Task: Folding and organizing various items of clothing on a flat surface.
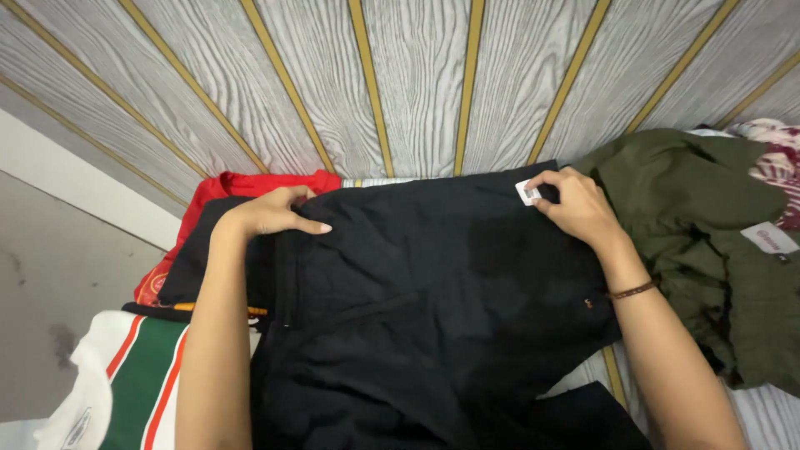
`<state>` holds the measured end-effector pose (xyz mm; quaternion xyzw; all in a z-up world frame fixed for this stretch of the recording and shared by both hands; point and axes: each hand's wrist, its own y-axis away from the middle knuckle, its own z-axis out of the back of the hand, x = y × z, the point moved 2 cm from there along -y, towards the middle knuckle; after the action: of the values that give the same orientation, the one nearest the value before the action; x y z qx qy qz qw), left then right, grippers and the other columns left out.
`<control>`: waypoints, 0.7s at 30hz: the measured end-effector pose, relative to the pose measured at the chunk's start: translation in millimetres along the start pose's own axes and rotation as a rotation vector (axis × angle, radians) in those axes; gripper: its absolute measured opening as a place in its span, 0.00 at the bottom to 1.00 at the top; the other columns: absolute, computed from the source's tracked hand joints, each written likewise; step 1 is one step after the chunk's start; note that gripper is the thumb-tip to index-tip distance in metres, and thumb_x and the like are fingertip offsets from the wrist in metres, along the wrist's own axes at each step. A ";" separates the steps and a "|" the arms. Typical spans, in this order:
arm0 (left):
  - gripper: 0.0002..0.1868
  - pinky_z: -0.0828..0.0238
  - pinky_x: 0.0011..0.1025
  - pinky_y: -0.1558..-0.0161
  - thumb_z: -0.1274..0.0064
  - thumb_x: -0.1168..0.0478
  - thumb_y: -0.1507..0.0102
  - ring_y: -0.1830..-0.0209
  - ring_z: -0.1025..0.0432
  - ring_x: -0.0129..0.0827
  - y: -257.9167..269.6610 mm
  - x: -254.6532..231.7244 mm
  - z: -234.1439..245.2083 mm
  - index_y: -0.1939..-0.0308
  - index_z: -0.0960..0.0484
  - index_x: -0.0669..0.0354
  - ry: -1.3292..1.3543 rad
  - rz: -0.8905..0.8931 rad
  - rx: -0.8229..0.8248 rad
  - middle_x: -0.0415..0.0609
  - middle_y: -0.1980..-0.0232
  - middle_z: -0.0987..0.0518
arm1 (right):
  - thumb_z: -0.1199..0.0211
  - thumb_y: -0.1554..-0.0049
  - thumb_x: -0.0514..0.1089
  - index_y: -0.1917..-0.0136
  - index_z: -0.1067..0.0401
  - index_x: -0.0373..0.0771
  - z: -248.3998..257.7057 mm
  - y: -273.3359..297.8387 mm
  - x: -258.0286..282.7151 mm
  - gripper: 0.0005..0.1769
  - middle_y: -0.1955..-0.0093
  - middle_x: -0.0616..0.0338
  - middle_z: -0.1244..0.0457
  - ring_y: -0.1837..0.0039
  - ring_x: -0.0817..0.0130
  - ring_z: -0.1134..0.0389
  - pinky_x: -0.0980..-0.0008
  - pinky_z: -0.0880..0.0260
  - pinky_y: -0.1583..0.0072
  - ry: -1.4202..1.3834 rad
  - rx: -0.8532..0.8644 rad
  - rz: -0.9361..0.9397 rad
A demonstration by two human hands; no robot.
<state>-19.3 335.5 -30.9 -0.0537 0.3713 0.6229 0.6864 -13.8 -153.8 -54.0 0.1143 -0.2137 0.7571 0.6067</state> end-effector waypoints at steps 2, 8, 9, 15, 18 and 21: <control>0.38 0.32 0.35 0.37 0.30 0.47 0.53 0.40 0.24 0.43 -0.4 9.1 -3.2 0.43 0.19 0.61 0.046 -0.051 0.025 0.56 0.44 0.16 | 0.30 0.50 0.41 0.45 0.20 0.49 -3.2 1.6 -1.0 0.17 0.52 0.45 0.34 0.48 0.47 0.31 0.53 0.31 0.45 0.002 -0.007 0.020; 0.43 0.37 0.33 0.36 0.27 0.58 0.57 0.36 0.32 0.38 -13.9 34.0 -4.3 0.38 0.26 0.58 0.052 -0.212 0.046 0.51 0.39 0.23 | 0.32 0.48 0.37 0.50 0.19 0.47 -11.1 -0.5 -16.3 0.12 0.55 0.45 0.34 0.50 0.48 0.31 0.56 0.31 0.45 -0.081 -0.039 0.063; 0.44 0.38 0.34 0.36 0.26 0.60 0.57 0.34 0.34 0.39 -18.3 39.5 -3.5 0.38 0.26 0.59 0.037 -0.238 0.048 0.53 0.38 0.25 | 0.31 0.48 0.36 0.52 0.19 0.46 -9.6 -0.8 -16.8 0.10 0.56 0.44 0.35 0.51 0.47 0.32 0.55 0.31 0.45 -0.067 -0.043 0.053; 0.37 0.28 0.39 0.44 0.28 0.64 0.57 0.47 0.24 0.48 20.3 1.8 26.9 0.44 0.22 0.55 -0.006 -0.117 -0.097 0.59 0.51 0.16 | 0.32 0.51 0.31 0.54 0.17 0.46 9.6 4.4 -10.3 0.14 0.56 0.43 0.40 0.51 0.44 0.34 0.55 0.31 0.43 -0.121 -0.251 0.093; 0.33 0.30 0.36 0.45 0.27 0.65 0.57 0.46 0.25 0.40 33.2 -11.7 46.4 0.48 0.20 0.56 -0.040 -0.261 -0.284 0.51 0.51 0.17 | 0.32 0.47 0.32 0.53 0.18 0.47 32.0 12.7 10.1 0.12 0.57 0.45 0.42 0.51 0.46 0.36 0.52 0.34 0.48 -0.141 -0.319 0.028; 0.30 0.27 0.40 0.51 0.28 0.66 0.54 0.55 0.22 0.46 52.6 -39.3 63.0 0.48 0.19 0.57 -0.122 -0.229 -0.463 0.55 0.58 0.17 | 0.30 0.45 0.34 0.55 0.17 0.46 38.6 12.1 7.3 0.07 0.54 0.48 0.42 0.43 0.45 0.40 0.53 0.38 0.41 0.016 -0.536 0.143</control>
<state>-36.5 348.8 57.5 -0.2131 0.1683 0.6118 0.7430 -30.5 -167.3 -19.0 -0.0717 -0.4089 0.7153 0.5621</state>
